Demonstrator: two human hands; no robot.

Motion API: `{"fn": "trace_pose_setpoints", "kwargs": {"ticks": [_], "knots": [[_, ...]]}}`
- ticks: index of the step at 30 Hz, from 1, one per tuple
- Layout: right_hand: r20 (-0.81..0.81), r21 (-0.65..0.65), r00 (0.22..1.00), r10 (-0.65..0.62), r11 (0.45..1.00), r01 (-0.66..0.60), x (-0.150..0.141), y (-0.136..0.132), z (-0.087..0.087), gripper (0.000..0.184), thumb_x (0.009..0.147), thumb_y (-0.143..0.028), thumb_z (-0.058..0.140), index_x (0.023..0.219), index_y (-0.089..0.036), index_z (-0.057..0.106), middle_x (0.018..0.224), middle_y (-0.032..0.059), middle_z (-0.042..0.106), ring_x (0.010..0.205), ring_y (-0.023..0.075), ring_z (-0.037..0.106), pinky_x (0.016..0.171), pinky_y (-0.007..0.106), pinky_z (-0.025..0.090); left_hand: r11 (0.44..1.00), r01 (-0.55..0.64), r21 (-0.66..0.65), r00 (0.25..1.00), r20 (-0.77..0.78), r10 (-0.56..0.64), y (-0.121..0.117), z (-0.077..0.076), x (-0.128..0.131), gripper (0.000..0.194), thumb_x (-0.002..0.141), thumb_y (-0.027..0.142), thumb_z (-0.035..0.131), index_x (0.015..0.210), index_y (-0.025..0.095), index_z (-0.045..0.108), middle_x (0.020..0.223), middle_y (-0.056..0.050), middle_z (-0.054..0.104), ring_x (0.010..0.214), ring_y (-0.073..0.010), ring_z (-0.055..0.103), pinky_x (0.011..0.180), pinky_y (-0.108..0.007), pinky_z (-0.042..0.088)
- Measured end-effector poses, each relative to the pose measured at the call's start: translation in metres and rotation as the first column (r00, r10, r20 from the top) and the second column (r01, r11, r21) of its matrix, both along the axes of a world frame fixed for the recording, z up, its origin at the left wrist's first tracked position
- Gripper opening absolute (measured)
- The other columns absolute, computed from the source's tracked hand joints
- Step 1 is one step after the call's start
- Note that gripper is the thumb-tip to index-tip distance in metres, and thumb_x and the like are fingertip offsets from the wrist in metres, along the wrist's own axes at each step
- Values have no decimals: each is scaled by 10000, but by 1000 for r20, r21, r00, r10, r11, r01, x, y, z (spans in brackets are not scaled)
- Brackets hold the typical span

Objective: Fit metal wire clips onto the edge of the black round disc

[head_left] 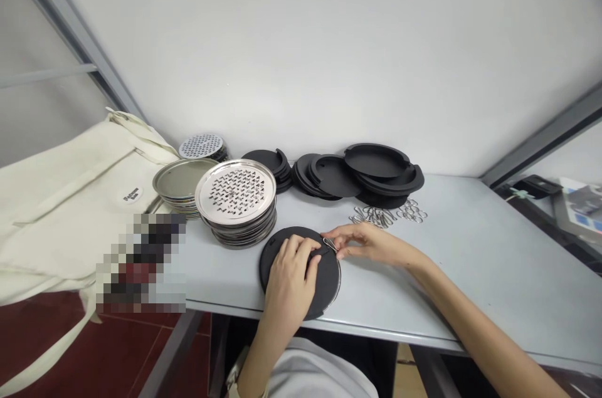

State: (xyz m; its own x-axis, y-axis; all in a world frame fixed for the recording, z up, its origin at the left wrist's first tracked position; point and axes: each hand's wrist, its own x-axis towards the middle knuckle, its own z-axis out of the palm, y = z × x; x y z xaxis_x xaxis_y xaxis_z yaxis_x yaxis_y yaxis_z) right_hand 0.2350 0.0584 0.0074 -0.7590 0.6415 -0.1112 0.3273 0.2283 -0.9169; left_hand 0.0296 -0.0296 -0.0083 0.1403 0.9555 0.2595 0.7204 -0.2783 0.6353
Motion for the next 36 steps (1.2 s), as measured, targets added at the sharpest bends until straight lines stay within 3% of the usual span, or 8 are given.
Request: {"fn": "trace_pose_setpoints", "kwargs": {"ticks": [13, 36], "knots": [[21, 32, 1000, -12, 999, 11, -3, -3, 4, 374, 848, -390, 632, 1154, -175, 626, 891, 61, 716, 849, 193, 660, 766, 293, 490, 1000, -9, 1, 1000, -3, 9, 0, 0, 0, 148, 913, 146, 490, 998, 241, 564, 996, -19, 578, 941, -201, 541, 808, -329, 447], [-39, -35, 999, 25, 999, -26, -6, 4, 5, 400, 777, -427, 697, 1064, -154, 643, 833, 31, 649, 810, 162, 618, 799, 309, 487, 1000, -4, 11, 1000, 19, 4, 2, -2, 1, 142, 909, 135, 493, 981, 225, 577, 976, -29, 578, 928, -201, 541, 815, -339, 455]]}}
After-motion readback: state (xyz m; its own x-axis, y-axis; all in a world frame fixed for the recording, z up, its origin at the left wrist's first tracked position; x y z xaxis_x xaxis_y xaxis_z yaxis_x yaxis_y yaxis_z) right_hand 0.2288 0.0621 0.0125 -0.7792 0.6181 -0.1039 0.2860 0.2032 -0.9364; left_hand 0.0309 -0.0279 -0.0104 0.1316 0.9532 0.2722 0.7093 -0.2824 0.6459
